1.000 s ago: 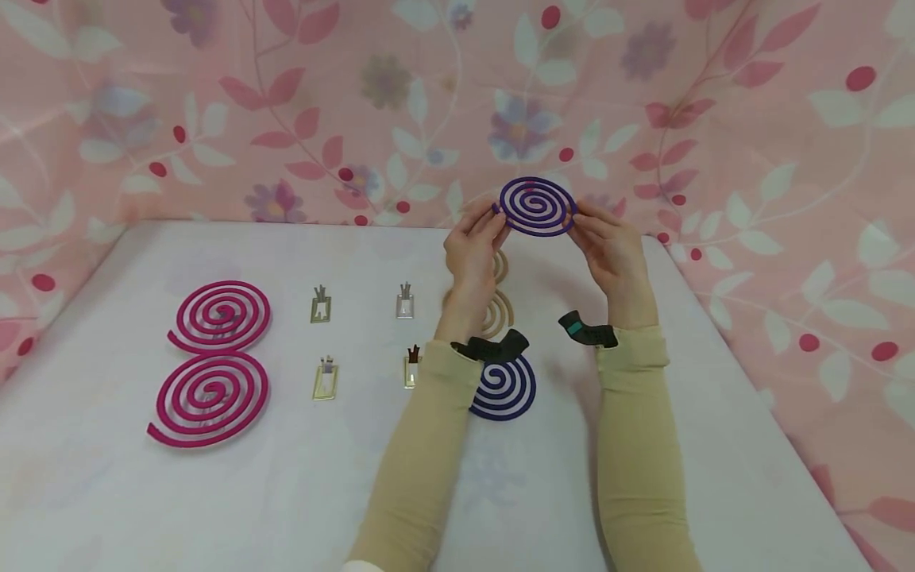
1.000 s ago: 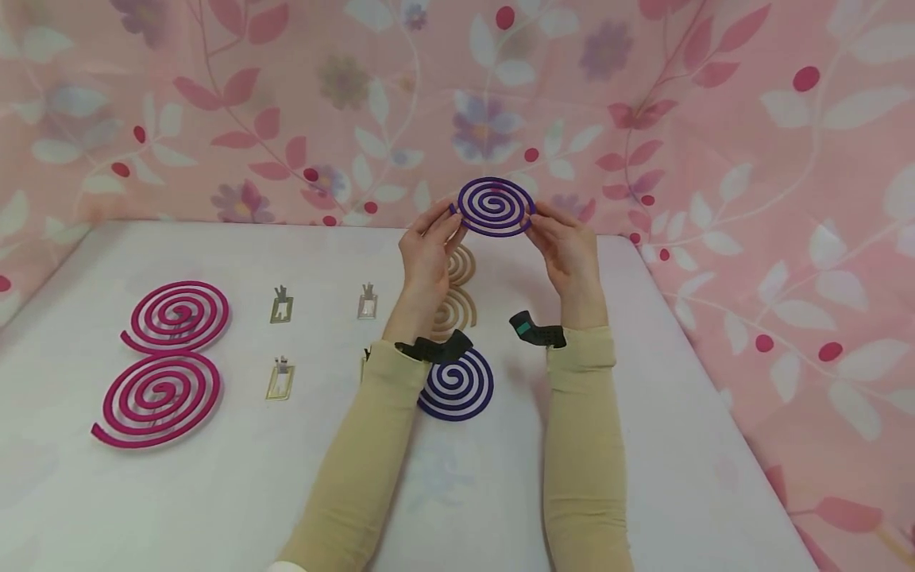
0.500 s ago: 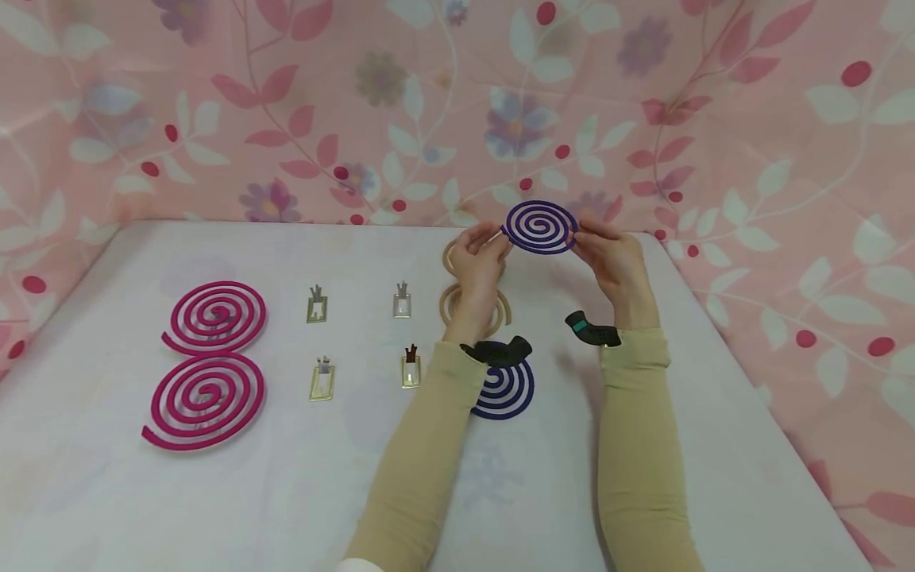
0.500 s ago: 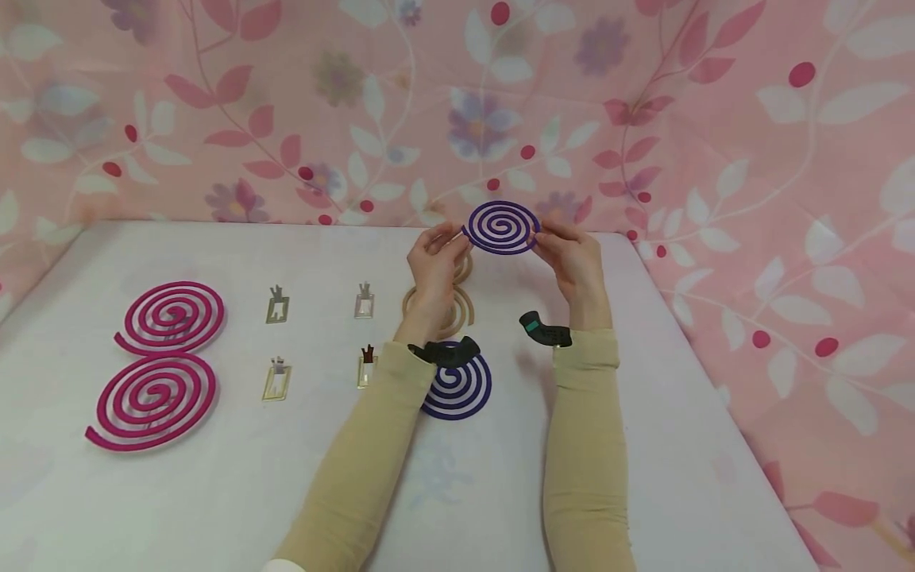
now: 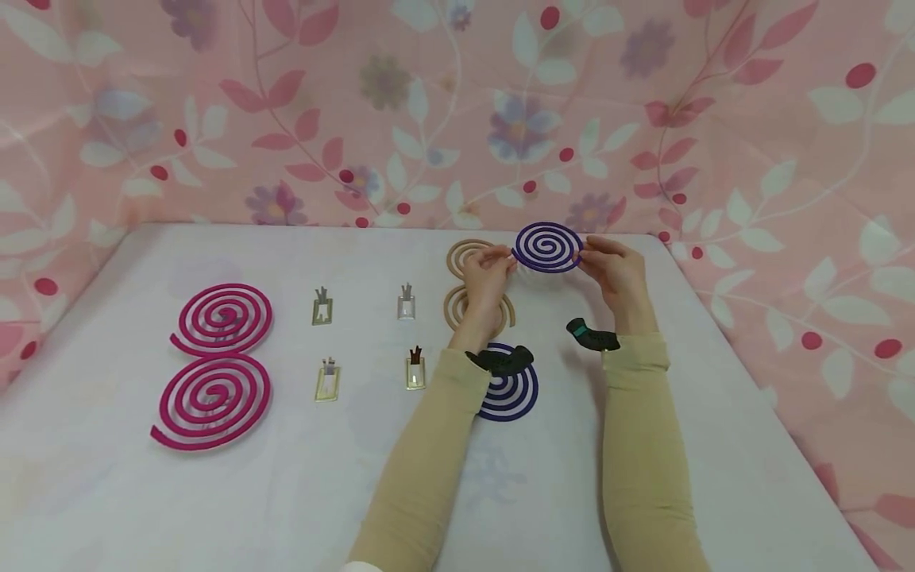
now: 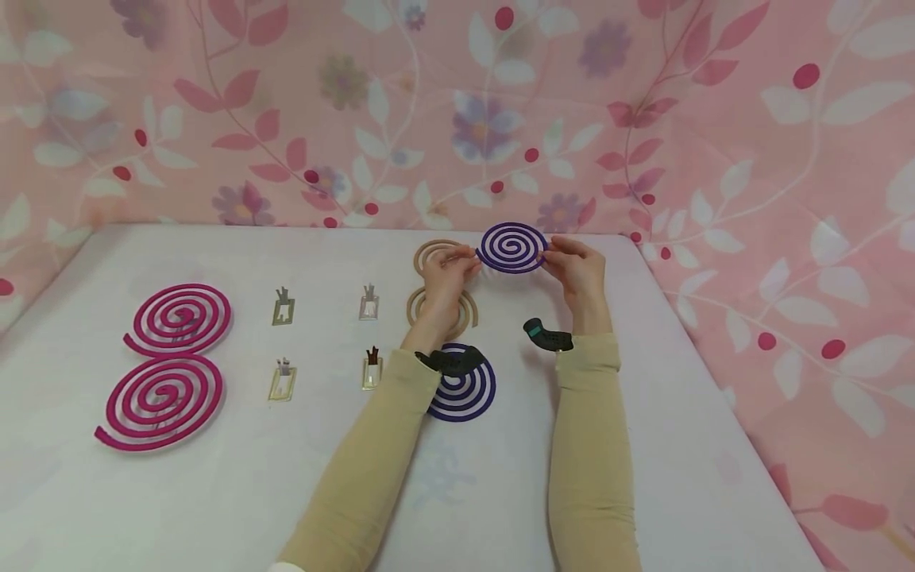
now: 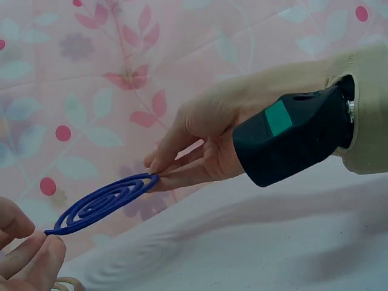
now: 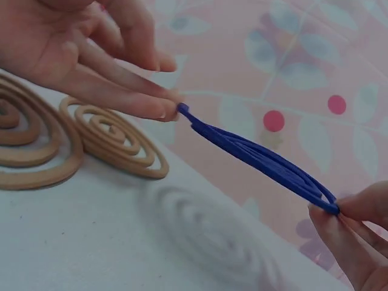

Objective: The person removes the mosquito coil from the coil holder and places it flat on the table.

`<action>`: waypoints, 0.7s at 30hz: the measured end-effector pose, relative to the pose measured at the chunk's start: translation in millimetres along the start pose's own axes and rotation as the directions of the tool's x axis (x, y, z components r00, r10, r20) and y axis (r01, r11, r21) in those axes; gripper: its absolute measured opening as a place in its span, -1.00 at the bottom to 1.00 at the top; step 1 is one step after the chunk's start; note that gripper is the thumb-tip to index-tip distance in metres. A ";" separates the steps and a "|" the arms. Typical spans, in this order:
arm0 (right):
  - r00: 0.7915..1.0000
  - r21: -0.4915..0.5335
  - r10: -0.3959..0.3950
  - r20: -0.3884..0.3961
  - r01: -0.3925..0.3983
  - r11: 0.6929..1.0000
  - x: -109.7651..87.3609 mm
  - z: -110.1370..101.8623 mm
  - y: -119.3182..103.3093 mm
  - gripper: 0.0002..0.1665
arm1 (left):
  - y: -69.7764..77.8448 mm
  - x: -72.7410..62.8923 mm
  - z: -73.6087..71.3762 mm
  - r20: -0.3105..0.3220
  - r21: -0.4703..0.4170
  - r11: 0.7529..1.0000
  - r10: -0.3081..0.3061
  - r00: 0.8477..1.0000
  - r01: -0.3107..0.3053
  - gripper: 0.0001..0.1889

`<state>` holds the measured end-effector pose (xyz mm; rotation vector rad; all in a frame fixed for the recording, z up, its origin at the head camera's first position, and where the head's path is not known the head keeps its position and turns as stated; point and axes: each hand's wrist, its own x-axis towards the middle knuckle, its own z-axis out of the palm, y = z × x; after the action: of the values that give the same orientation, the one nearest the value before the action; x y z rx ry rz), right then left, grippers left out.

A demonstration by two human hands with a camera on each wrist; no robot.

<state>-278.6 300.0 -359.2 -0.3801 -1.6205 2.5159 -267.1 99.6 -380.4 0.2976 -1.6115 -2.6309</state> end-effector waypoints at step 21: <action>0.979 -0.392 0.100 -0.175 -0.162 0.905 6.8 -10.6 14.5 -0.42 | -9.4 -3.7 7.8 0.109 0.073 0.978 -0.201 0.974 0.194 -0.63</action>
<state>-281.7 304.9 -377.5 -0.7275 -2.1127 2.1534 -264.3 111.2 -384.8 0.3300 -1.7898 -2.7945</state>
